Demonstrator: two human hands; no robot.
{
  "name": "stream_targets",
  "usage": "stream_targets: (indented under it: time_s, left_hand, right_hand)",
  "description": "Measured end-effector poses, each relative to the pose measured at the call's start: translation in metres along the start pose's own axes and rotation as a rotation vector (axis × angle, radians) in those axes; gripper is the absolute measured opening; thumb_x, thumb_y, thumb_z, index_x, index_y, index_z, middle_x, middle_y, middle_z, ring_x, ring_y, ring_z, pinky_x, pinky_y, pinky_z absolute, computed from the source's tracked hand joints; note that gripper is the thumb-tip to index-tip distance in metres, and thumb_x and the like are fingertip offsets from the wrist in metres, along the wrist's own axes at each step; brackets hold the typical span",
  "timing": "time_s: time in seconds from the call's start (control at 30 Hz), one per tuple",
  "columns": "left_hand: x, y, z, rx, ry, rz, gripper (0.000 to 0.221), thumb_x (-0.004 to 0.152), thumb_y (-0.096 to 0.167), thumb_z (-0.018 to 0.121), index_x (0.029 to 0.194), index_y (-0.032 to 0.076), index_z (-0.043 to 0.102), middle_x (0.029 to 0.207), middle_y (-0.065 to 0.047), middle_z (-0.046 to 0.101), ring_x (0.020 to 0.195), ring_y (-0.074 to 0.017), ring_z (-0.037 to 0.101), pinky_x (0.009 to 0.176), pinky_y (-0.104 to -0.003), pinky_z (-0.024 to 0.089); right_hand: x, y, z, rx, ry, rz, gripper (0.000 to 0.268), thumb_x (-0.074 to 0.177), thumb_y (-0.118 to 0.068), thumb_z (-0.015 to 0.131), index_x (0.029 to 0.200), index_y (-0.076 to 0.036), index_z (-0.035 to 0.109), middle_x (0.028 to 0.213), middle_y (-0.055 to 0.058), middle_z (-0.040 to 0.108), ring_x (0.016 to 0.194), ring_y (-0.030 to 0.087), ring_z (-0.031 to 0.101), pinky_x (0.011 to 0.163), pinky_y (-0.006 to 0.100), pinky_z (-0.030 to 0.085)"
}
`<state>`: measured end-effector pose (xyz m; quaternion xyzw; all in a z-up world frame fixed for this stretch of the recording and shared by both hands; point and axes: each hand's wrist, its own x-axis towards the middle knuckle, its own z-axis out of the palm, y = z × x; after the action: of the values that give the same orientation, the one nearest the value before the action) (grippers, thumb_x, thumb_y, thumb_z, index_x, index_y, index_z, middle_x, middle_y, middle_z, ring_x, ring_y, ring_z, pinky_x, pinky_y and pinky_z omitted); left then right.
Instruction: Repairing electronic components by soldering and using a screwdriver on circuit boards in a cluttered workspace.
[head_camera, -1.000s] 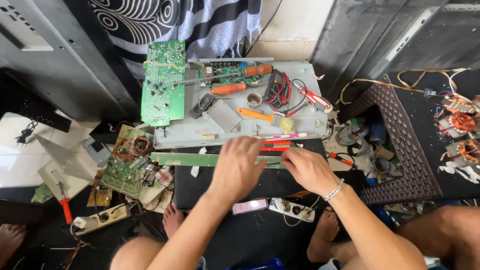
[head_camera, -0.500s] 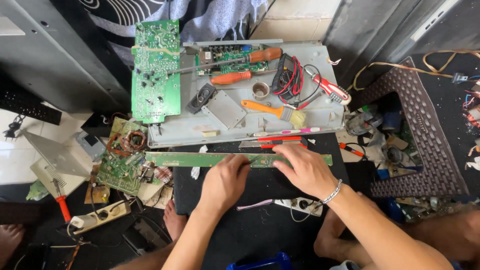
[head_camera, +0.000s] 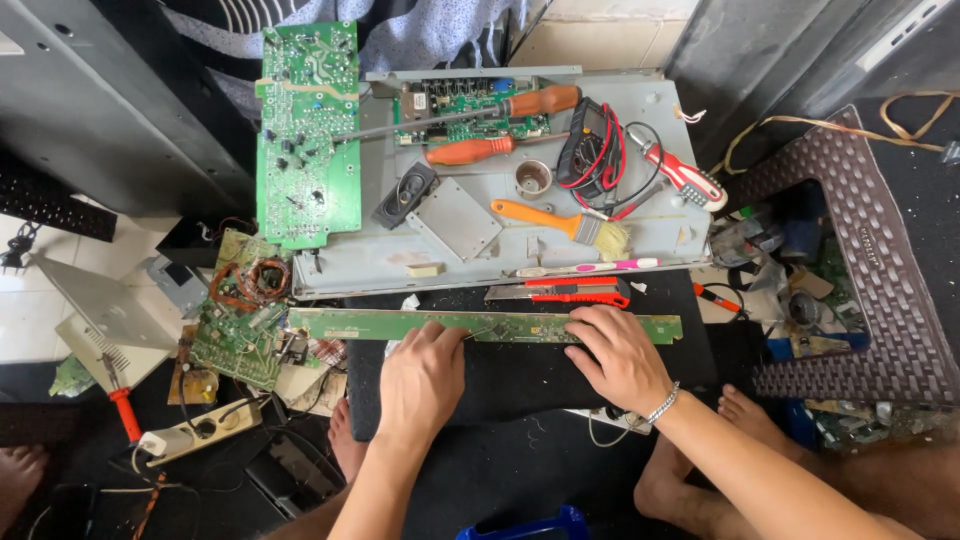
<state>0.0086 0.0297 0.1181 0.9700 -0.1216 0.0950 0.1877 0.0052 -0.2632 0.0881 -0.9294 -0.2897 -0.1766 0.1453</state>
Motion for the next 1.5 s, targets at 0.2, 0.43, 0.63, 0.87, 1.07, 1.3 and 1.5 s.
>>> stream_targets:
  time_s: [0.2, 0.43, 0.63, 0.87, 1.07, 1.3, 1.5]
  left_hand:
    - [0.000, 0.000, 0.005, 0.009, 0.011, 0.023, 0.014, 0.090, 0.028, 0.064, 0.097, 0.027, 0.076, 0.081, 0.002, 0.067, 0.080, -0.0226, 0.071, 0.068, -0.034, 0.058]
    - [0.000, -0.001, 0.012, 0.048, 0.040, 0.030, 0.014, 0.091, 0.027, 0.064, 0.098, 0.028, 0.076, 0.080, 0.004, 0.066, 0.078, -0.0207, 0.071, 0.067, -0.033, 0.058]
    - [-0.001, -0.004, 0.019, 0.094, 0.065, 0.069, 0.014, 0.091, 0.027, 0.065, 0.099, 0.028, 0.075, 0.082, 0.004, 0.066, 0.080, -0.0202, 0.070, 0.067, -0.033, 0.057]
    - [0.001, -0.001, 0.020, 0.108, 0.134, 0.134, 0.016, 0.093, 0.022, 0.062, 0.099, 0.029, 0.075, 0.083, 0.004, 0.066, 0.078, -0.0209, 0.069, 0.066, -0.033, 0.054]
    - [0.002, 0.000, 0.021, 0.098, 0.146, 0.133, 0.018, 0.093, 0.020, 0.061, 0.099, 0.030, 0.075, 0.083, 0.004, 0.066, 0.076, -0.0203, 0.068, 0.065, -0.033, 0.053]
    - [0.001, -0.001, 0.024, 0.104, 0.125, 0.129, 0.021, 0.093, 0.018, 0.060, 0.100, 0.030, 0.076, 0.085, 0.004, 0.067, 0.077, -0.0202, 0.068, 0.066, -0.033, 0.053]
    - [0.001, 0.000, 0.024, 0.098, 0.110, 0.126, 0.023, 0.092, 0.016, 0.059, 0.100, 0.029, 0.077, 0.085, 0.004, 0.067, 0.077, -0.0207, 0.068, 0.067, -0.033, 0.053]
  right_hand:
    - [0.001, 0.001, 0.000, 0.010, 0.034, -0.001, 0.025, 0.099, -0.032, 0.060, 0.114, -0.014, 0.068, 0.117, 0.003, 0.065, 0.114, 0.027, 0.062, 0.088, 0.040, 0.052]
    - [-0.002, 0.001, 0.002, 0.033, 0.039, 0.006, 0.024, 0.100, -0.031, 0.060, 0.113, -0.013, 0.068, 0.115, 0.005, 0.065, 0.113, 0.028, 0.063, 0.087, 0.041, 0.052]
    - [-0.004, 0.004, 0.007, 0.017, 0.042, 0.010, 0.024, 0.100, -0.032, 0.059, 0.114, -0.014, 0.068, 0.117, 0.004, 0.065, 0.114, 0.027, 0.062, 0.089, 0.041, 0.052]
    - [-0.002, 0.003, 0.006, 0.019, 0.045, 0.010, 0.024, 0.099, -0.031, 0.060, 0.114, -0.015, 0.069, 0.117, 0.003, 0.065, 0.114, 0.027, 0.063, 0.089, 0.040, 0.052]
    - [-0.001, 0.002, 0.004, 0.020, 0.052, 0.012, 0.023, 0.099, -0.030, 0.061, 0.114, -0.015, 0.069, 0.117, 0.004, 0.065, 0.114, 0.027, 0.063, 0.089, 0.041, 0.052]
    - [-0.001, 0.002, 0.004, 0.026, 0.064, 0.005, 0.023, 0.099, -0.030, 0.061, 0.113, -0.014, 0.069, 0.115, 0.004, 0.066, 0.113, 0.027, 0.063, 0.088, 0.041, 0.052]
    - [0.000, 0.001, 0.002, 0.033, 0.072, 0.001, 0.022, 0.098, -0.029, 0.062, 0.112, -0.013, 0.069, 0.114, 0.005, 0.066, 0.112, 0.028, 0.063, 0.087, 0.041, 0.052]
